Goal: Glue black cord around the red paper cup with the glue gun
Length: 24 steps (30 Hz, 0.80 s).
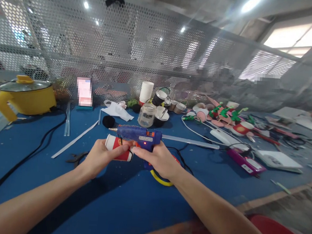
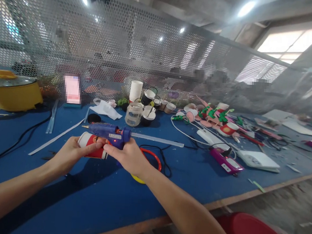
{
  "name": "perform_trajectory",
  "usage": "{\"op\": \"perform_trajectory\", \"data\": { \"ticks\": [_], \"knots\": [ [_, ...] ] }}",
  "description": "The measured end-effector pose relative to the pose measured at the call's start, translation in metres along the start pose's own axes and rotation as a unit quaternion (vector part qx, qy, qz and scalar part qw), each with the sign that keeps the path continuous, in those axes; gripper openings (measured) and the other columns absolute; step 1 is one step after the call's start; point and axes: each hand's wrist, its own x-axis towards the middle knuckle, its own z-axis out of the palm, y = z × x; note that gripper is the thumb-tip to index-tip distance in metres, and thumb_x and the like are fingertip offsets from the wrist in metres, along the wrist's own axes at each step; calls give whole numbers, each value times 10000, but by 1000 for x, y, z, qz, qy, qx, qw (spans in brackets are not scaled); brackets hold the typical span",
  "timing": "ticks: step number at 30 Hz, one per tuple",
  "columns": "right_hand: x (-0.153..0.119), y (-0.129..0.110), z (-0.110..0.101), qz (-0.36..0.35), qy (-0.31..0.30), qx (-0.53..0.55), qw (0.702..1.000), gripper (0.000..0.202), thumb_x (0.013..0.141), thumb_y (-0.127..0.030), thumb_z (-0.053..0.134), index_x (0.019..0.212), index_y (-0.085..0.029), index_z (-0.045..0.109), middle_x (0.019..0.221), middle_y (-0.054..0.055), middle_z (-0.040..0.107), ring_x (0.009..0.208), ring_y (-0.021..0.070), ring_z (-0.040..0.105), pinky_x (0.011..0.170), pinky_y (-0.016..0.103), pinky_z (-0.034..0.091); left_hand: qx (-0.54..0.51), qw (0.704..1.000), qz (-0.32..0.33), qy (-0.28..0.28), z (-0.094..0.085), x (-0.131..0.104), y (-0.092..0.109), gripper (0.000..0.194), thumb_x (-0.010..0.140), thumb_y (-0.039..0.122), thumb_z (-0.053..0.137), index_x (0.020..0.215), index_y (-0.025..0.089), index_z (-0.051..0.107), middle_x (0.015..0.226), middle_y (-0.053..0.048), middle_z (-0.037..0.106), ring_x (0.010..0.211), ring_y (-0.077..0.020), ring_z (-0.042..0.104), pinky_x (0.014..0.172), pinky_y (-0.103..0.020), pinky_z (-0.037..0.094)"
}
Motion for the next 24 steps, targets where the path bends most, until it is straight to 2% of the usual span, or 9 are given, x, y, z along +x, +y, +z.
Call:
{"op": "perform_trajectory", "data": {
  "ticks": [3,6,10,12,14,19,24],
  "knots": [
    [0,1,-3,18,-1,40,999,231,743,-227,557,964,-194,615,991,25,634,940,163,561,859,318,411,-14,1000,-11,-5,0,1,-1,256,584,321,710,738,122,667,622,-20,677,570,-151,598,553,-232,443],
    [0,-1,-10,27,31,39,998,210,731,-239,570,929,-185,614,956,35,639,912,161,568,844,319,420,-41,999,-24,3,-2,3,0,216,582,311,715,671,122,658,585,-16,667,539,-142,589,529,-228,437],
    [-2,-9,-21,37,70,-6,997,156,721,-285,572,796,-150,591,777,39,625,670,133,583,581,258,480,-96,994,-30,37,-9,7,4,188,554,272,738,641,128,653,562,-7,667,506,-126,589,512,-213,448],
    [-4,-14,-26,50,73,-45,995,175,723,-305,571,779,-139,563,619,5,574,505,96,529,448,217,437,-121,991,-27,50,-13,8,8,175,545,250,745,633,131,653,566,-7,674,509,-126,600,521,-208,465],
    [-6,-18,-29,58,61,-94,992,188,743,-319,547,771,-133,549,489,-35,499,397,68,456,386,197,393,-136,989,-34,50,-16,8,14,166,556,255,738,629,133,652,578,-15,684,527,-134,617,550,-217,487],
    [-12,-22,-29,55,31,-159,985,198,765,-332,522,743,-136,541,413,-57,455,344,56,426,361,176,380,-104,989,-21,103,-20,5,27,214,558,270,729,691,121,652,628,-42,695,565,-165,634,568,-244,501],
    [-15,-20,-29,62,16,-176,982,218,764,-357,527,695,-150,524,417,-56,467,341,53,428,363,165,382,-63,992,-5,110,-23,5,26,244,531,301,738,675,125,647,620,-57,691,548,-178,627,519,-245,486]
  ]
}}
